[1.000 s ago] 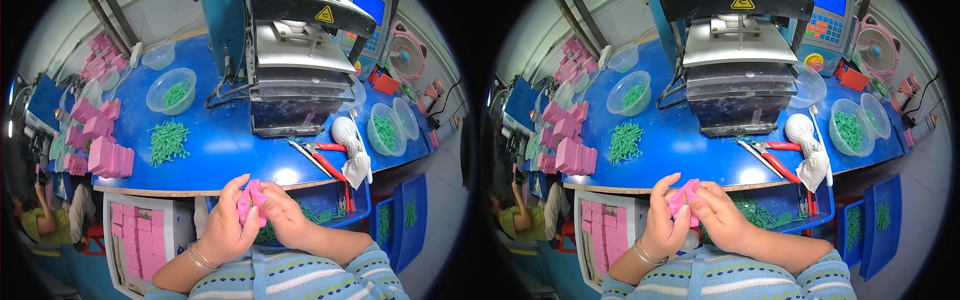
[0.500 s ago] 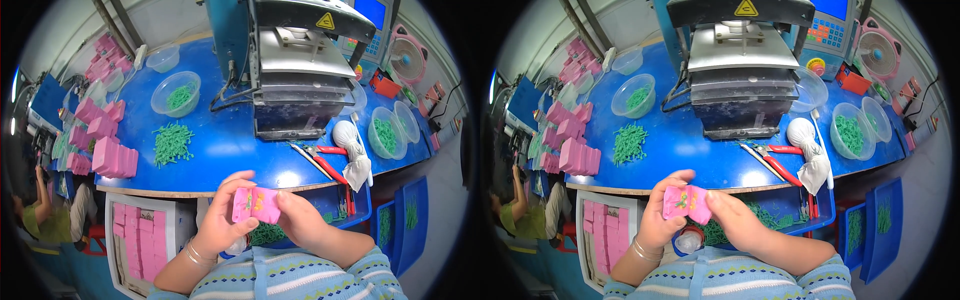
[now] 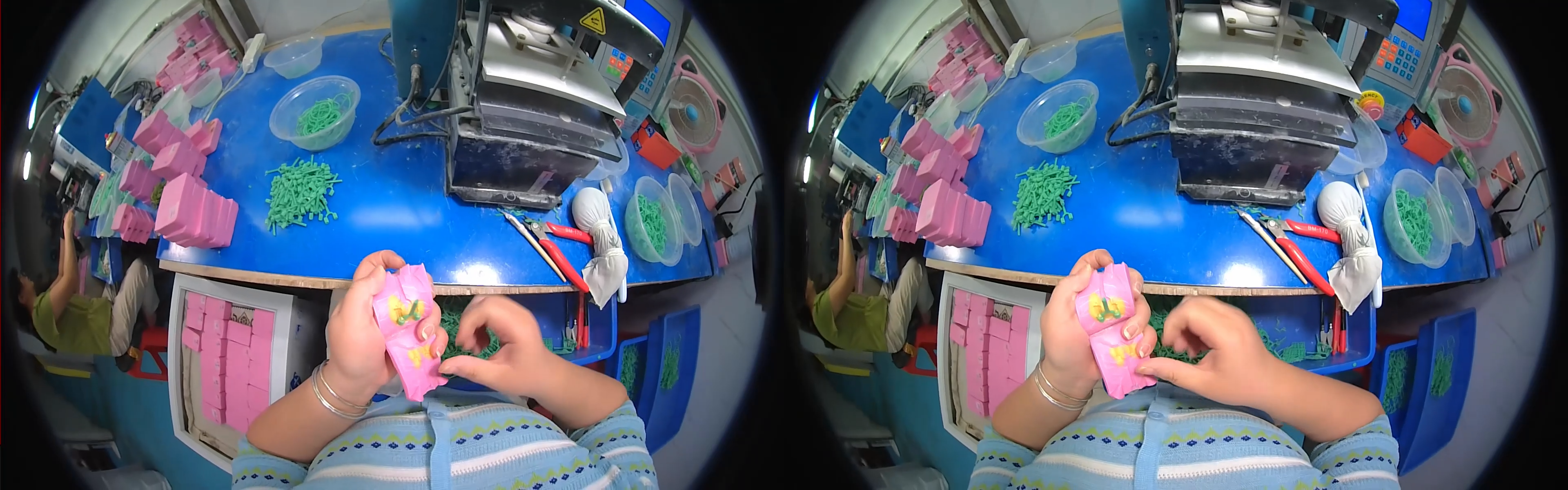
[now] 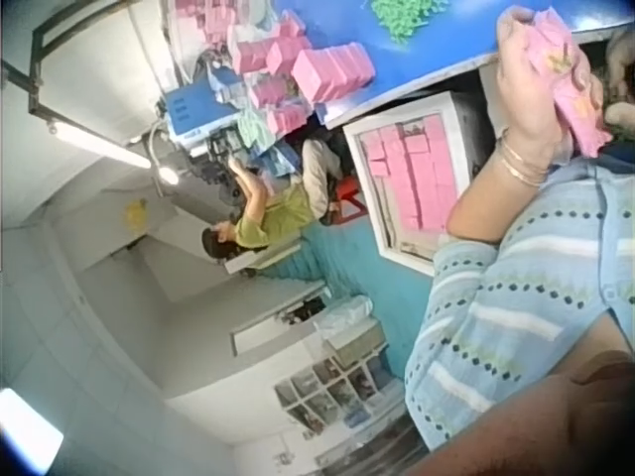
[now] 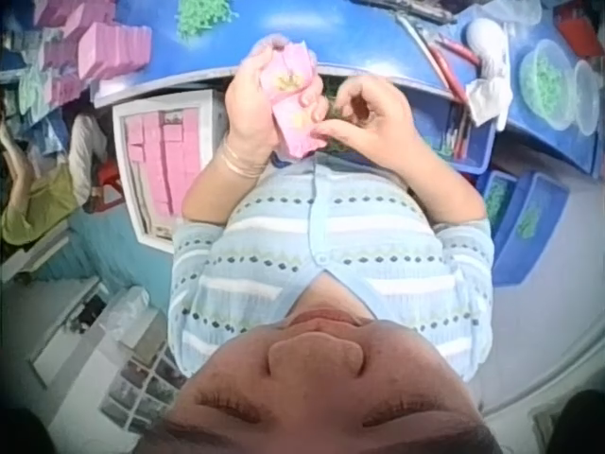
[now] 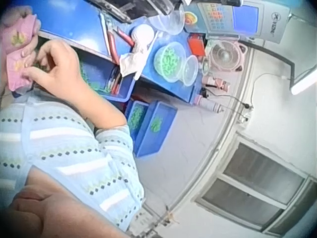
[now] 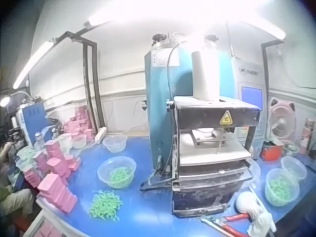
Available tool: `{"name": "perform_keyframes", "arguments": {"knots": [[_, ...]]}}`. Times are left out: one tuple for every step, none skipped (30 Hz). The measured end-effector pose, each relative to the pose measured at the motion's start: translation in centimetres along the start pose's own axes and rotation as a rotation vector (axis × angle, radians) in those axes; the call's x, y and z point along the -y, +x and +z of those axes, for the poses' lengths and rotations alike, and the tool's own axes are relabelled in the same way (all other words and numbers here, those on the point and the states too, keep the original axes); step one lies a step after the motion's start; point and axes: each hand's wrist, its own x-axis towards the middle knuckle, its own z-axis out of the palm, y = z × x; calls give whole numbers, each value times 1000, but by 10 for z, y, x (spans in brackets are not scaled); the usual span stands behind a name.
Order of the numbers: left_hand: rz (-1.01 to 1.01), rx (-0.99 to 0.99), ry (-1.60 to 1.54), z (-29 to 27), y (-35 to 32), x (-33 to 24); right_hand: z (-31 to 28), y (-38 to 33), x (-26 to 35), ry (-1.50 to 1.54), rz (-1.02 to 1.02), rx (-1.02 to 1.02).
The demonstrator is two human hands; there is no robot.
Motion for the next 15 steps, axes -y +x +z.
{"name": "perform_keyframes", "arguments": {"knots": [[-7,3,-2,-1,-2,1,2,3,4,61,-36,-103],[-26,-13,33,-2,-4,3,2,9,8,58,-32,-107],[-44,-29,68,-2,-6,4,1,16,11,-64,-173,-125],[-47,-26,66,0,-6,6,0,22,12,-189,-316,-139],[-31,-117,132,4,-6,9,-2,25,10,-206,-353,-95],[-13,-210,197,6,-6,10,0,25,6,-208,-352,-95],[-26,-183,200,5,-9,11,3,25,2,-149,-377,-87],[-21,-185,199,6,-10,10,5,24,0,-89,-401,-79],[-27,-174,205,8,-10,10,5,23,2,-85,-414,-63],[-33,-165,211,9,-11,9,5,22,2,-82,-416,-57],[-27,-172,217,7,-12,9,5,21,2,-109,-439,-66],[-23,-176,214,6,-12,8,6,21,2,-137,-463,-75],[-41,-138,225,6,-13,6,8,22,2,-113,-421,-117],[-60,-99,236,7,-13,5,8,21,1,-114,-422,-116],[-59,-98,235,8,-14,4,9,20,-3,-104,-433,-131]]}}
